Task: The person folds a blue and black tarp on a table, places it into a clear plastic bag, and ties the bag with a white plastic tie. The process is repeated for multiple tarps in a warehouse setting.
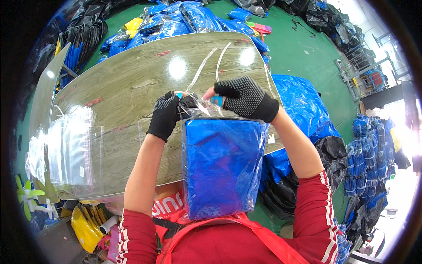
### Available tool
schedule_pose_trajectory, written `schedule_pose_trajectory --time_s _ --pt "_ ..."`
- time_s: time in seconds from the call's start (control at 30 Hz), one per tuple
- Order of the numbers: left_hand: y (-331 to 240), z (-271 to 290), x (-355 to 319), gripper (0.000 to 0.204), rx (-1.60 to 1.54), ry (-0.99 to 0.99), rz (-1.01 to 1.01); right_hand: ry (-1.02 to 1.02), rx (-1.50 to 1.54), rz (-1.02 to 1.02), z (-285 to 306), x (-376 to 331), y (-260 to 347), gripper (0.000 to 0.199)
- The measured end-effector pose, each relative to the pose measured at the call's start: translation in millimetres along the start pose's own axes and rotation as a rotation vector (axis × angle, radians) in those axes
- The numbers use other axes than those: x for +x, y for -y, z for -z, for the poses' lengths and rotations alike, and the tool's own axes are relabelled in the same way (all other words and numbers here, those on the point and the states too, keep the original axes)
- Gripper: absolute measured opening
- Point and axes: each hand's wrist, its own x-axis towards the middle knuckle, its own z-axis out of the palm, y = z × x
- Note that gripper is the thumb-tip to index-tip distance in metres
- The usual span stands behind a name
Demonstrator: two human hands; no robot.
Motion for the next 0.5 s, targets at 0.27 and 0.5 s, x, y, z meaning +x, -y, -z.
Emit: schedule_pose_trajectory --time_s 0.27,0.5 --pt "2 1 -2 0.027 -0.043 0.031 -0.009 0.024 0.129 -0.177 9 2 4 0.023" --pt "-1 -2 -2 0.028 0.018 0.017 -0.019 0.271 -0.249 -0.051 -8 25 -14 0.021"
